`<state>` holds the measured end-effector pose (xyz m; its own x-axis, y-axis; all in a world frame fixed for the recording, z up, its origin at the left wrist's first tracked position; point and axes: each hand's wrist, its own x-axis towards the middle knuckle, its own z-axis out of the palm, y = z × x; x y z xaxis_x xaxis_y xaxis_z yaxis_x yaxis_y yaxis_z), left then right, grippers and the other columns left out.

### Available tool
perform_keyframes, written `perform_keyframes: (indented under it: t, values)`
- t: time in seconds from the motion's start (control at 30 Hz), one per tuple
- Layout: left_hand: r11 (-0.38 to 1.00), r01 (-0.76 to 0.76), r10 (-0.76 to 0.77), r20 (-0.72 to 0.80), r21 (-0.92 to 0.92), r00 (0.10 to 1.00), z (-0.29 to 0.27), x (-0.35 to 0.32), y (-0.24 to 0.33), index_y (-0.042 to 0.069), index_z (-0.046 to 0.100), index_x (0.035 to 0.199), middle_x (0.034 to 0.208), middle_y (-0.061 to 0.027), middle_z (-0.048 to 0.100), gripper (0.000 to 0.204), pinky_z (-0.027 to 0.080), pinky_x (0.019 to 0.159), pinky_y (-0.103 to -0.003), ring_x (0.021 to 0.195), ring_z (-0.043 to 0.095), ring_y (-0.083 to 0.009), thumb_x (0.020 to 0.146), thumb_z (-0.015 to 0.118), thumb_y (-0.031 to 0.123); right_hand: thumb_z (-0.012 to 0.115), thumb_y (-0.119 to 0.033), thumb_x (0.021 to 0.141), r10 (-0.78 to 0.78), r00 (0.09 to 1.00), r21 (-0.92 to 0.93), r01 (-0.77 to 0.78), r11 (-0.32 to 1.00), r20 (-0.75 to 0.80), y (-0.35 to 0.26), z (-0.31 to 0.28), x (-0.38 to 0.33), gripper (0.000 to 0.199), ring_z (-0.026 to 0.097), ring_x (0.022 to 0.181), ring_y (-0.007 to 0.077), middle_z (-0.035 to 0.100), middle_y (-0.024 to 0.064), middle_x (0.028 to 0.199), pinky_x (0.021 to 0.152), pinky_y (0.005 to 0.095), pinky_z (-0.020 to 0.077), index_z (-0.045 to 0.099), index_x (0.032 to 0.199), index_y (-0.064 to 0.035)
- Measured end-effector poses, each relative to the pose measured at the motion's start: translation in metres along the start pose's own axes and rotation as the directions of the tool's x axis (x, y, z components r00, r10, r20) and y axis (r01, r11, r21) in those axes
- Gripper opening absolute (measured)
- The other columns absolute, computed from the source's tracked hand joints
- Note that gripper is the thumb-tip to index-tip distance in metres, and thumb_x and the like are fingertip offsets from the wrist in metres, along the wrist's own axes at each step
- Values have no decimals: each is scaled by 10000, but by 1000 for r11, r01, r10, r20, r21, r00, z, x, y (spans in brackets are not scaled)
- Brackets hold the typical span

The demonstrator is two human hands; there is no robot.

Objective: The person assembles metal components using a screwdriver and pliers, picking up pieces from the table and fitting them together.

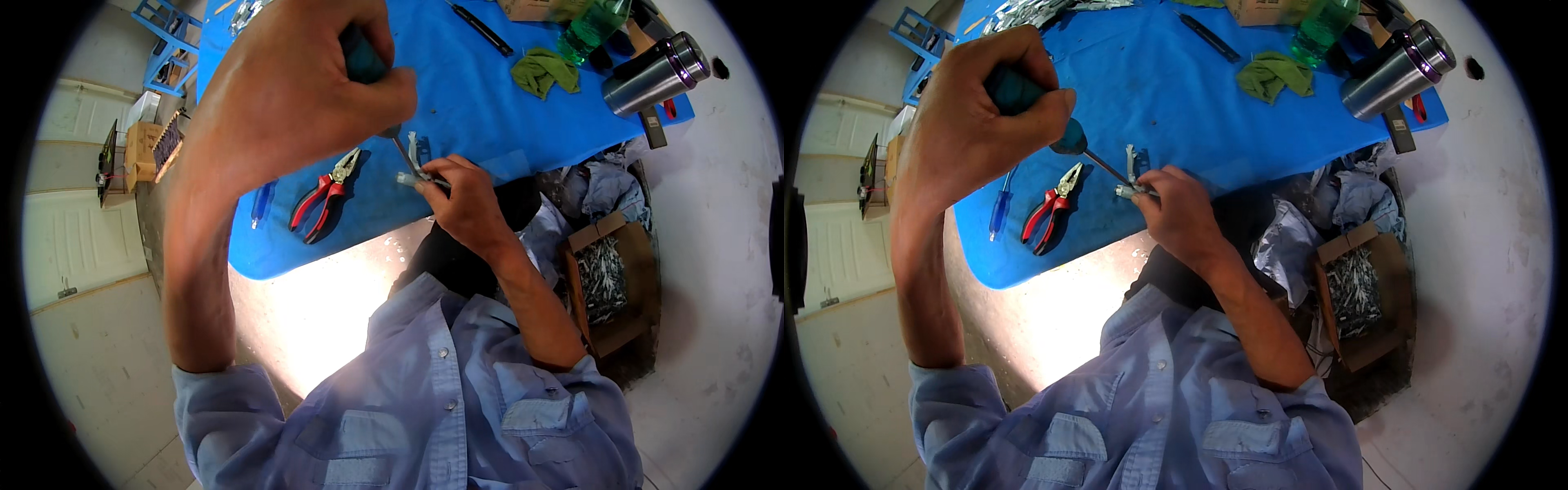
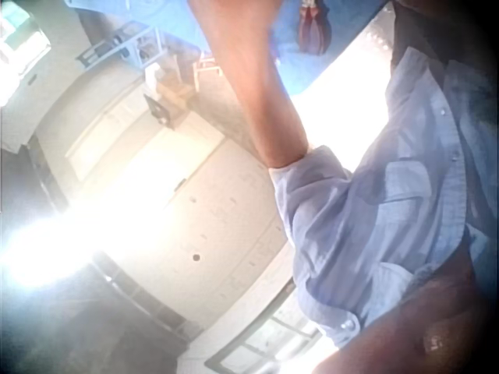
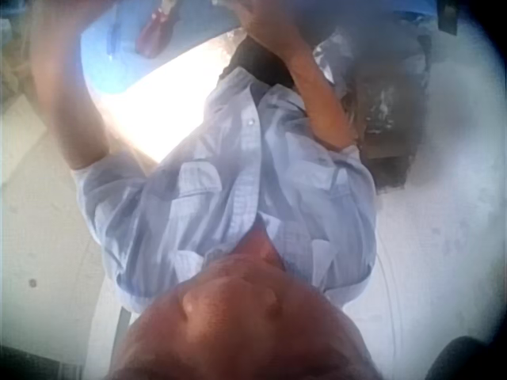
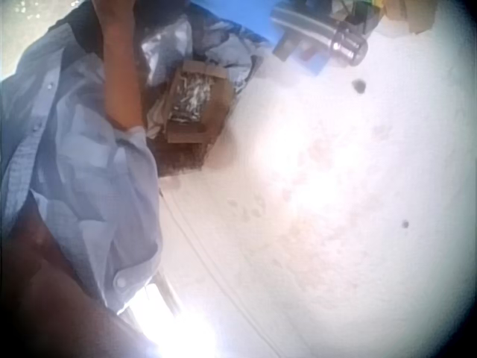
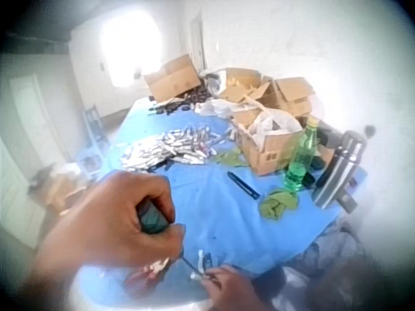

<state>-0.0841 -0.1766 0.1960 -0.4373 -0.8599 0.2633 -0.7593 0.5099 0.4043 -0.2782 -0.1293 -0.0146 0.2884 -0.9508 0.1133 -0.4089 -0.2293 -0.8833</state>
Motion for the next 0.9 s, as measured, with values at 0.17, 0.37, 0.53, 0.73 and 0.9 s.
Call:
perform_keyframes:
  t: [0.17,0.37,0.53,0.73,0.9]
  values:
    - [1000,28,-28,1,11,1000,0,-3,2,74,651,826,691,-34,612,149,451,551,-273,602,602,-108,822,775,158,773,-121,868,-25,1000,-53,26,998,8,-1,-1,1,193,656,812,370,654,164,895,729,447,516,723,1009,1]
    - [998,15,-15,-9,-67,1000,-5,-15,1,71,647,826,714,-34,615,142,449,568,-265,609,591,-101,823,768,147,833,-208,825,-38,999,-282,37,959,-1,-18,-6,-2,282,663,908,338,645,118,967,763,445,541,723,1030,-49]
    - [998,-29,28,-28,-53,999,-5,-15,4,62,647,815,719,-46,632,130,461,565,-284,607,600,-120,789,758,124,873,-283,794,-168,985,-250,157,955,-24,-35,-14,7,464,661,1018,329,651,112,1062,825,423,555,666,1151,-70]
    - [998,7,-5,-29,70,1000,-5,-6,15,57,657,815,709,-74,649,178,477,556,-331,597,621,-172,782,738,212,865,-242,861,-351,935,263,326,908,52,-83,-35,41,438,665,1060,241,668,110,1148,881,363,551,618,1165,-46]
    - [986,-27,27,2,167,1000,-5,1,13,48,678,892,721,-75,631,325,481,586,-329,623,618,-179,868,721,370,811,-161,931,-415,909,501,339,796,44,-103,-32,63,330,624,972,110,661,39,1050,822,297,532,611,1154,-25]
